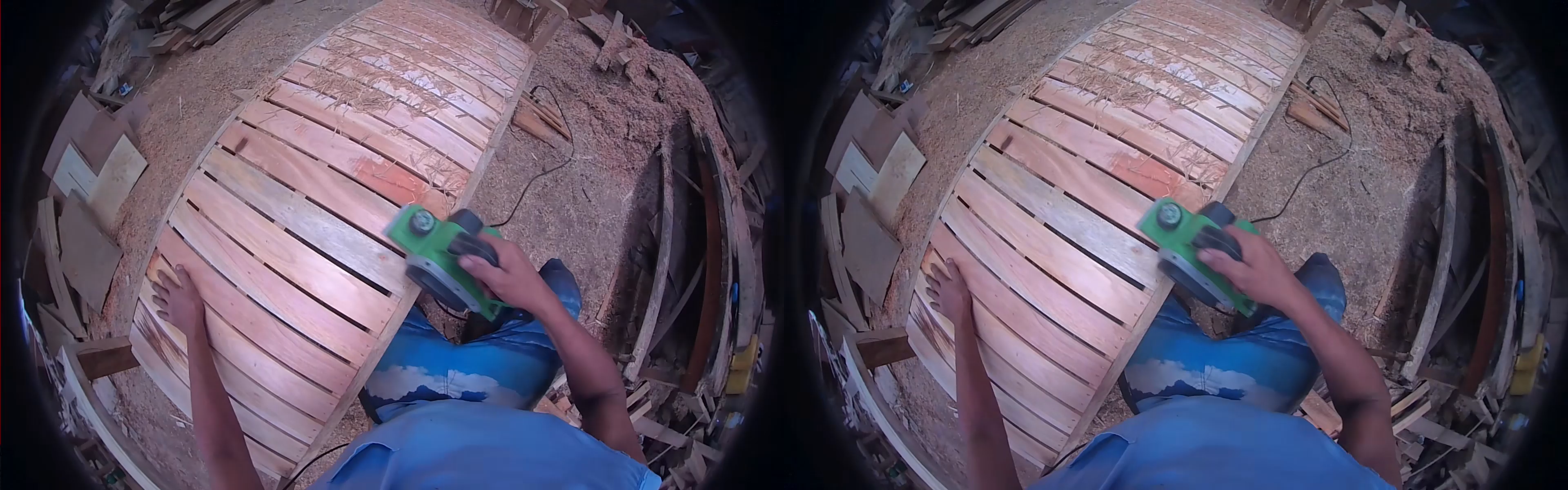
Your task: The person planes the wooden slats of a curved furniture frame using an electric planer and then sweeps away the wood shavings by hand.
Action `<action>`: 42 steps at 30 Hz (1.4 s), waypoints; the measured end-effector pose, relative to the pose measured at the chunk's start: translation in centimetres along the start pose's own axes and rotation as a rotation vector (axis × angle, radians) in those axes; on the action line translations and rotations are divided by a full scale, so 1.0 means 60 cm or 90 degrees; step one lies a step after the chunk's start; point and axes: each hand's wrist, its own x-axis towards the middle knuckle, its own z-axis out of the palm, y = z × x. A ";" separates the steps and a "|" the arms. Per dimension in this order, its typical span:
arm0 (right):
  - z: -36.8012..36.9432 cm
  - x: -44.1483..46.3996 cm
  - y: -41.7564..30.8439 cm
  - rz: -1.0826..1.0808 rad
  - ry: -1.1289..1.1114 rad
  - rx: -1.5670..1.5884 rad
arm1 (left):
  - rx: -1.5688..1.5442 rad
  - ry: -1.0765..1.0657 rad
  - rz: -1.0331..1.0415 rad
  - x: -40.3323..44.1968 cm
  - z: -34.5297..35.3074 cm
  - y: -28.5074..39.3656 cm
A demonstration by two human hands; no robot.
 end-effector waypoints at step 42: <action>0.120 0.308 -0.190 -0.150 -0.019 -0.056 | 0.002 0.010 0.000 0.001 -0.004 0.002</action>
